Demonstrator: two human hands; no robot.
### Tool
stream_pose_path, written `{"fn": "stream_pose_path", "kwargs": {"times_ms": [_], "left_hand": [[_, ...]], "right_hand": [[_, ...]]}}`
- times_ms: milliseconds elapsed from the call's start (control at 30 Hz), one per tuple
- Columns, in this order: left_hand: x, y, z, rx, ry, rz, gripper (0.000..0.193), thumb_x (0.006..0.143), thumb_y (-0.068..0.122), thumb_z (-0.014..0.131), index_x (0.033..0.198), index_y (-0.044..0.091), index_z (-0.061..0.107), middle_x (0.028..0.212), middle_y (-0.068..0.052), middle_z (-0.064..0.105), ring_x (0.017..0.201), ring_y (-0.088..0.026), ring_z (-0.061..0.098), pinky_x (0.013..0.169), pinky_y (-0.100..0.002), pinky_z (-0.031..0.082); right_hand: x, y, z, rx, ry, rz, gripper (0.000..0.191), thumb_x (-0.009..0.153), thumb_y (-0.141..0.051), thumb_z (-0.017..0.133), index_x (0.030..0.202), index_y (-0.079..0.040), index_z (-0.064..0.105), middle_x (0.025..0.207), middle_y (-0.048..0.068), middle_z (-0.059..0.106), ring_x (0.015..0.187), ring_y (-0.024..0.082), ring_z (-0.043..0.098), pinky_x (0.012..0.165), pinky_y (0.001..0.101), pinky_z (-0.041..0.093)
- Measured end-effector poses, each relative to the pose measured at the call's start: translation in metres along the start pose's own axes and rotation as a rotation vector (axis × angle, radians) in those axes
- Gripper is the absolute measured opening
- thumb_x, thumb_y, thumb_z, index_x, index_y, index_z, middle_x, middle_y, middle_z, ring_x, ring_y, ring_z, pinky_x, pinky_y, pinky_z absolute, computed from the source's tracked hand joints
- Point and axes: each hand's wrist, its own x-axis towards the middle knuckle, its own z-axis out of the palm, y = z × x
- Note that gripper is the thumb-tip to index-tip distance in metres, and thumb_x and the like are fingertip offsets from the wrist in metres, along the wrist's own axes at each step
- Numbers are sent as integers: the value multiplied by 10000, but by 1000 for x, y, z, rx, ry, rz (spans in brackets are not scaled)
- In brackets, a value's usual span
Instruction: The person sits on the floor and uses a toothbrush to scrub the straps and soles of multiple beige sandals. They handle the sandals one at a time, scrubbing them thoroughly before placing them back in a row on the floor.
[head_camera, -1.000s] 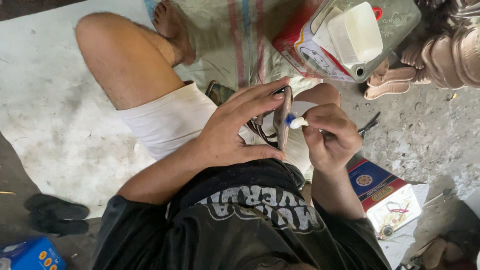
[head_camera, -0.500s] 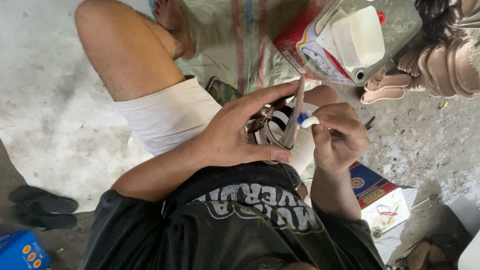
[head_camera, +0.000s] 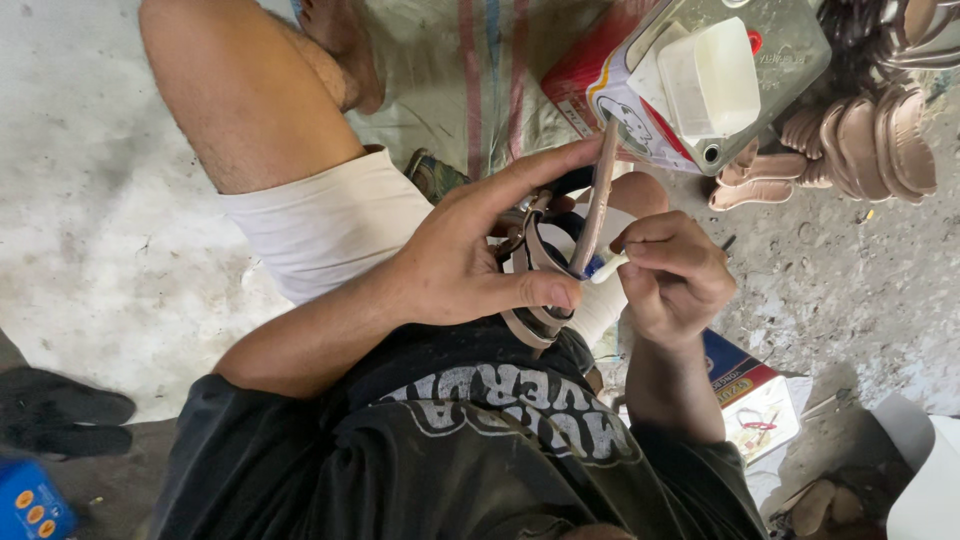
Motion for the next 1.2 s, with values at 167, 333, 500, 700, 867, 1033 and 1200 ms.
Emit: {"fn": "stream_pose_path", "kwargs": {"times_ms": [167, 333, 500, 700, 867, 1033, 1200], "left_hand": [[1, -4, 0, -8, 33, -4, 806, 1080, 537, 644, 1632, 65, 295, 1659, -136, 428, 1514, -245, 470, 1266, -370, 430], [6, -6, 5, 19, 95, -27, 743, 1162, 615, 374, 1636, 56, 255, 1652, -151, 416, 1553, -260, 456, 1288, -369, 406], [5, -6, 10, 24, 148, -31, 720, 1179, 605, 335, 1633, 53, 243, 1671, -168, 378, 1582, -279, 411, 1306, -377, 369], [5, -9, 5, -50, 141, -221, 763, 1111, 594, 342, 1675, 94, 221, 1452, -165, 577, 1286, -268, 638, 1192, -396, 480], [6, -8, 5, 40, 134, -129, 699, 1165, 560, 323, 1667, 79, 245, 1651, -154, 464, 1345, -241, 675, 1199, -395, 500], [4, -8, 4, 5, 143, -129, 685, 1166, 544, 335, 1655, 75, 234, 1507, -143, 560, 1269, -201, 682, 1161, -376, 514], [4, -19, 4, -110, 28, -229, 762, 1092, 549, 384, 1661, 61, 250, 1174, -129, 615, 1022, -161, 587, 1047, -353, 505]], "right_hand": [[7, -4, -4, -2, -5, 27, 143, 957, -16, 687, 1073, -5, 603, 960, 193, 678, 743, 169, 645, 650, 259, 508], [22, -8, 9, 25, 44, 53, 121, 1021, 14, 638, 1128, 24, 583, 1046, 177, 664, 838, 208, 681, 711, 313, 573], [30, -2, 19, 41, 6, -52, 135, 1001, 32, 666, 1115, -1, 602, 1011, 133, 638, 933, 256, 711, 758, 356, 591], [21, 3, -1, -161, -110, -74, 132, 912, 50, 741, 1021, 3, 683, 908, 153, 706, 809, 207, 708, 677, 281, 553], [11, -3, -6, -309, -53, -1, 109, 957, 31, 732, 1058, 26, 691, 949, 179, 723, 795, 204, 716, 656, 259, 541], [11, -6, -3, -315, -32, -18, 93, 1000, 2, 723, 1080, 30, 686, 975, 165, 723, 821, 213, 719, 706, 272, 553], [18, 1, 4, -363, 66, 66, 102, 1027, 14, 713, 1119, 31, 673, 983, 136, 733, 783, 163, 674, 648, 240, 506]]}}
